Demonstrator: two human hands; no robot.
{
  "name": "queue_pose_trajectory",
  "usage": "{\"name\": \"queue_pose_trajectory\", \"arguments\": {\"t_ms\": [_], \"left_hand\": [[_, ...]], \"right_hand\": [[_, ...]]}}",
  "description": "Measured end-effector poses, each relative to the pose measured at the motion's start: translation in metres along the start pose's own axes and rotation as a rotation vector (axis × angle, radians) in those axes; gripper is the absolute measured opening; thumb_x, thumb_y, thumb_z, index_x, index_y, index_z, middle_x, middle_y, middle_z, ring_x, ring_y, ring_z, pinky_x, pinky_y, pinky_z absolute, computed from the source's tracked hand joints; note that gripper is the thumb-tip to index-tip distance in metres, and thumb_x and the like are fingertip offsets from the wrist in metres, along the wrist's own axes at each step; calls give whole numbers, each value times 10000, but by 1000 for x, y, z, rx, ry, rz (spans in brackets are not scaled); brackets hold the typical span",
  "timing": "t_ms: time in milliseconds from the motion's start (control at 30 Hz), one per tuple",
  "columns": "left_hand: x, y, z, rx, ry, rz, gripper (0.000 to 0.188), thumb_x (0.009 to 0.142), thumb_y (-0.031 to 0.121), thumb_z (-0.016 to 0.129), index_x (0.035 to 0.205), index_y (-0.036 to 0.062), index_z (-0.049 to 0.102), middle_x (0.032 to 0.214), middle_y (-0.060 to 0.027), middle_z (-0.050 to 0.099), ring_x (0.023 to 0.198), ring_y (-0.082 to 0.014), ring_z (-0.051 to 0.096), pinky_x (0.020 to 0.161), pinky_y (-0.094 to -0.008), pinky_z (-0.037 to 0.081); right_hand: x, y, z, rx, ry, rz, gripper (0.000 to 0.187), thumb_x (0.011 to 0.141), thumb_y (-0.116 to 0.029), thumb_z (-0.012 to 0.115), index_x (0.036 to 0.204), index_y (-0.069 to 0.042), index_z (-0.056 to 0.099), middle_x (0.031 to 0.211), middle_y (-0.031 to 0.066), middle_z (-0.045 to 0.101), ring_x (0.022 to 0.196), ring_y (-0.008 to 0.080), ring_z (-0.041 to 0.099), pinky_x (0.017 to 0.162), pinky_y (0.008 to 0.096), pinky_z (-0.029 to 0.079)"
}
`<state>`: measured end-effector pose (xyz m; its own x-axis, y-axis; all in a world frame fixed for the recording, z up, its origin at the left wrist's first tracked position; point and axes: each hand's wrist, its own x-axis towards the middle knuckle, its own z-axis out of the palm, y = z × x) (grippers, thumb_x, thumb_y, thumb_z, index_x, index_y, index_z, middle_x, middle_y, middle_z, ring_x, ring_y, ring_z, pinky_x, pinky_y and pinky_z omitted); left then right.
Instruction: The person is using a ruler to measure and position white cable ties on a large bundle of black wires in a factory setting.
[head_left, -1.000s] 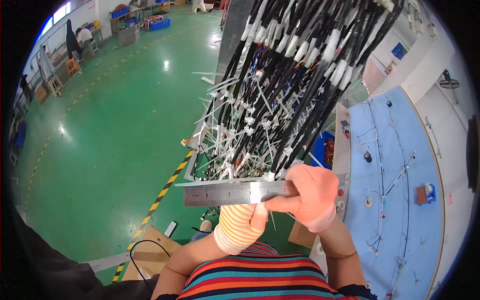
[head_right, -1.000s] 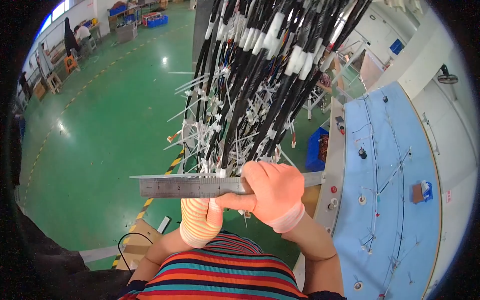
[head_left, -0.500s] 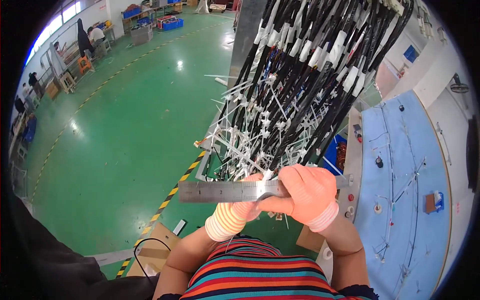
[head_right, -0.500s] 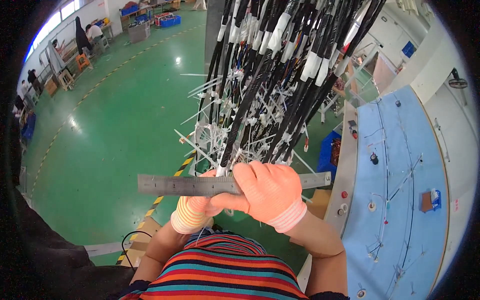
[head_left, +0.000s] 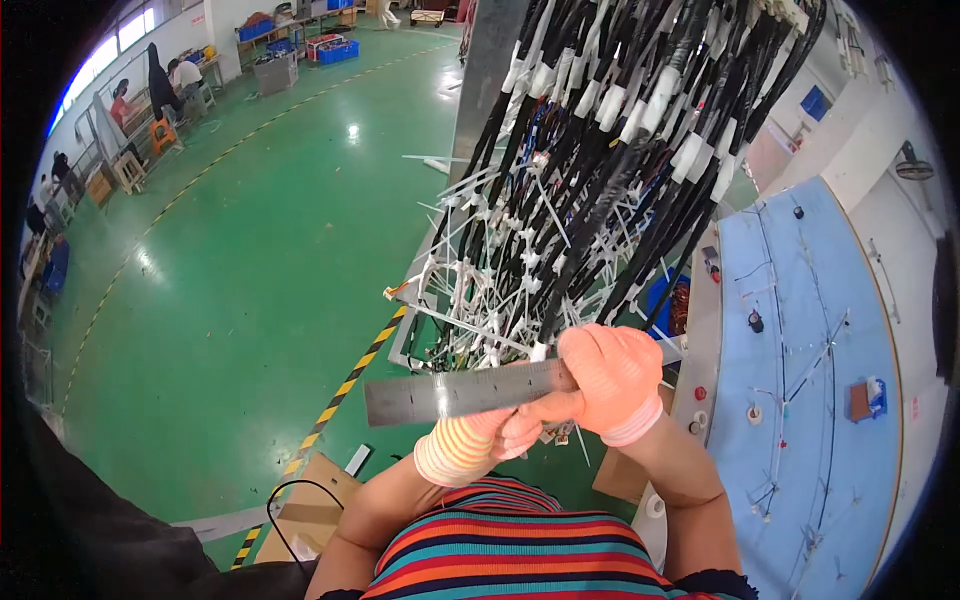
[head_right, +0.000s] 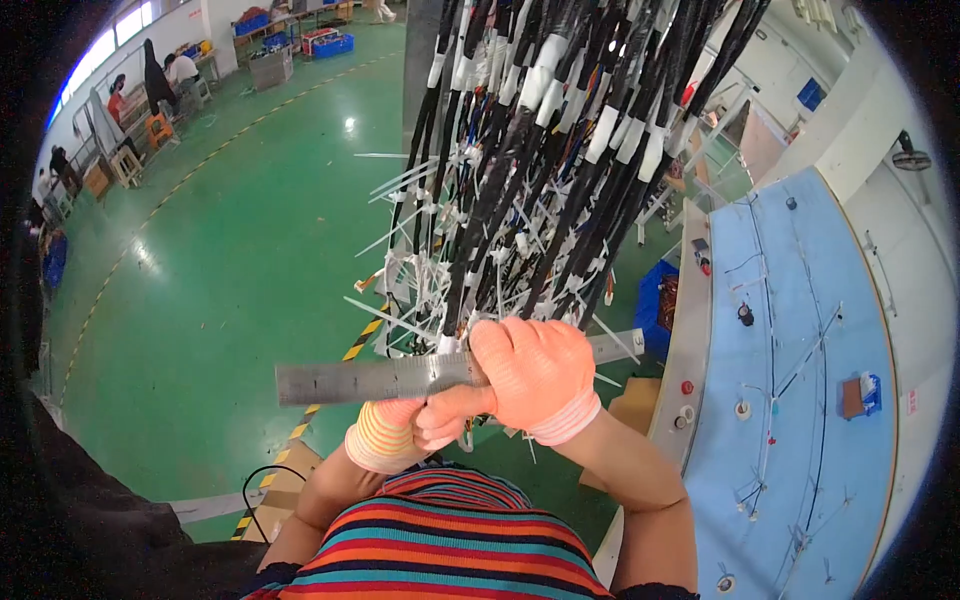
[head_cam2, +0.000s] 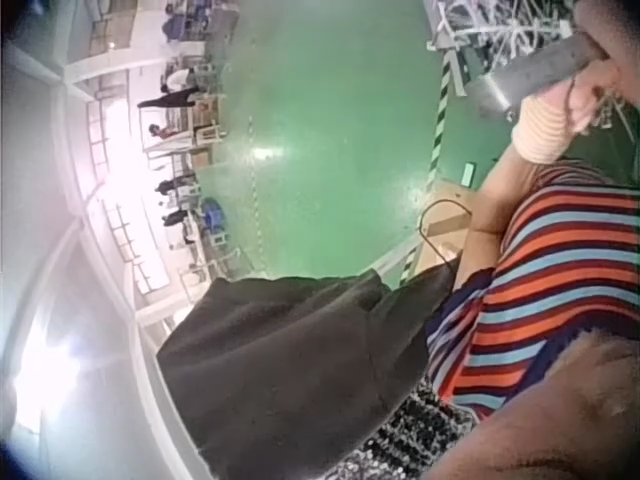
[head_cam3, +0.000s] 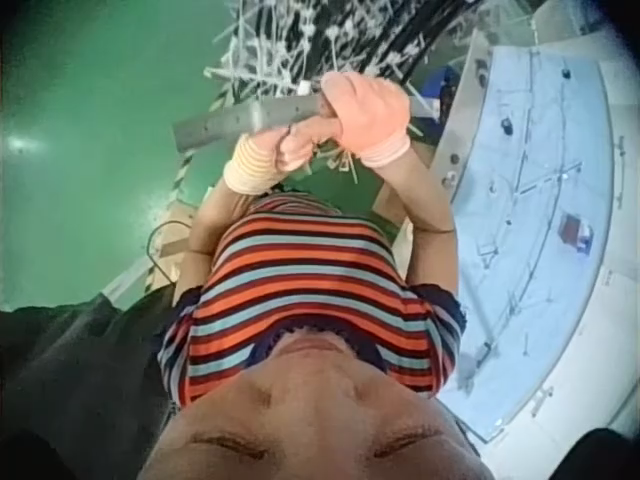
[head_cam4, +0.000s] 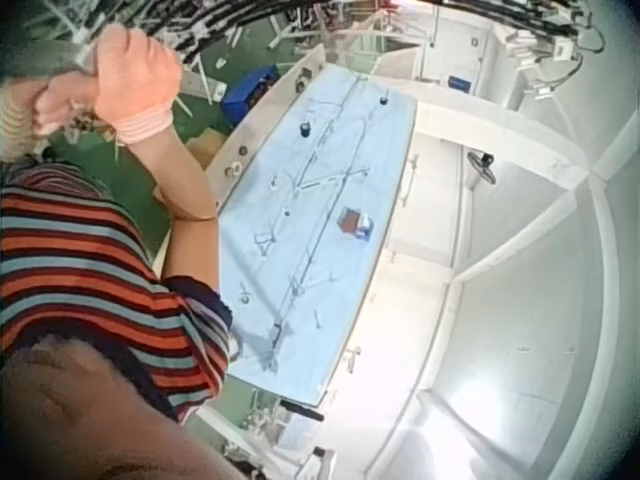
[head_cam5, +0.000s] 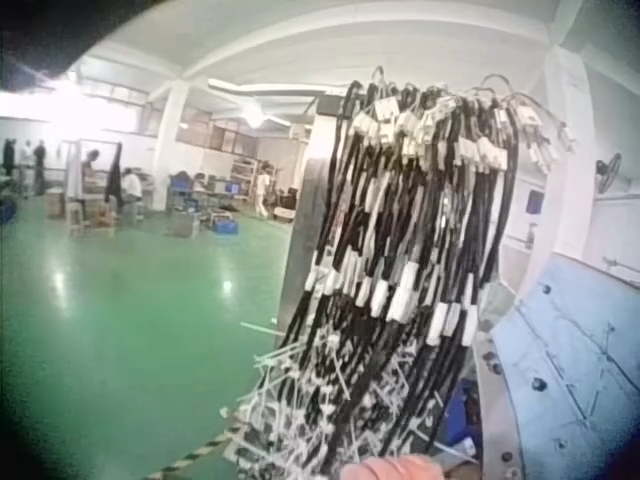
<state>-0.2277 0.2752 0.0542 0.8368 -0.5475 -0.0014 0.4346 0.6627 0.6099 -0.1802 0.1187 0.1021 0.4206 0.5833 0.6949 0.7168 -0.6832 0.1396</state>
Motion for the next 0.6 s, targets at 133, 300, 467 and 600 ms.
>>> {"name": "queue_pose_trajectory", "arguments": {"t_ms": [133,300,467,600], "left_hand": [[1,-3,-7,-34,-70,-68,682,718,572,667,1031,-20,539,562,94,326,451,-8,249,406,-184,173],[2,-3,-1,27,7,-35,580,742,532,674,1032,59,506,581,75,368,448,-26,277,406,-186,209],[12,-7,-2,376,205,425,207,899,190,573,1070,90,514,747,-7,538,547,-64,501,470,-198,412],[18,-17,-7,482,429,717,153,869,56,572,1020,46,551,801,-50,595,678,-104,576,607,-250,482]], "right_hand": [[-1,2,0,37,2,9,601,572,-667,649,648,-84,525,505,15,396,402,182,432,387,290,337],[-5,10,-3,51,18,-78,589,587,-652,653,653,-82,523,520,10,401,413,167,438,396,278,335],[-20,-4,-19,-30,-62,15,566,622,-640,645,611,-114,435,528,12,400,415,169,423,406,269,332],[-16,-13,-26,8,-91,45,543,651,-621,639,671,-107,467,544,13,415,440,172,447,411,277,344]]}}
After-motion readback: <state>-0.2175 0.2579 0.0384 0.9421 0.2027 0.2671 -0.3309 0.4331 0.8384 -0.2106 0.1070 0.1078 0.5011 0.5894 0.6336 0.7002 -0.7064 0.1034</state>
